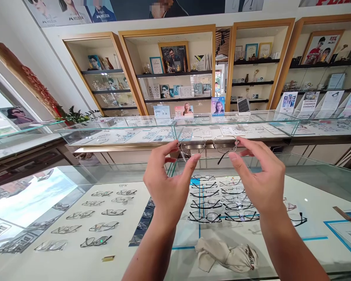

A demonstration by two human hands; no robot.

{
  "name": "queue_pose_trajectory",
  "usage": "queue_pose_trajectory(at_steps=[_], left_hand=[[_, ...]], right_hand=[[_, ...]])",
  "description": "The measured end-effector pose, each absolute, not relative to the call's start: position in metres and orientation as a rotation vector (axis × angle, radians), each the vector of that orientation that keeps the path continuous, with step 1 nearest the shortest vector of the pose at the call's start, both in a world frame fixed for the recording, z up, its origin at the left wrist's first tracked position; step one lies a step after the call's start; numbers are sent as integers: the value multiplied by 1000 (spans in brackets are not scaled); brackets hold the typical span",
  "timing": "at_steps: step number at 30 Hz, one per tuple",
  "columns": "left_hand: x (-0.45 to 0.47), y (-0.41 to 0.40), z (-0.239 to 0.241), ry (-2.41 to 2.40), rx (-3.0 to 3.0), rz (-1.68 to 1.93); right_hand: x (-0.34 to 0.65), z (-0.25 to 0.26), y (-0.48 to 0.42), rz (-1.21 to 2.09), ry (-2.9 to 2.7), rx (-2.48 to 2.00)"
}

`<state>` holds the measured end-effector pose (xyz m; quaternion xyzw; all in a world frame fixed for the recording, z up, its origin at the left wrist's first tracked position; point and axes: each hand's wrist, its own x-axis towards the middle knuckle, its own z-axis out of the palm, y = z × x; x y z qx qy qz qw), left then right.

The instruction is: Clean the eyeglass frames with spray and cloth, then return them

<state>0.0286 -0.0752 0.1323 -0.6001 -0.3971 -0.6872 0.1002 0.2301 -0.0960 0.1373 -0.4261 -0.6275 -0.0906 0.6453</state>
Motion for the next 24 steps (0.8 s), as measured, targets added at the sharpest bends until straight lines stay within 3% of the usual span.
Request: queue_pose_trajectory(at_steps=[24], left_hand=[[29, -75, 135, -1116, -1716, -1944]], right_hand=[[233, 136, -95, -99, -1484, -1086]])
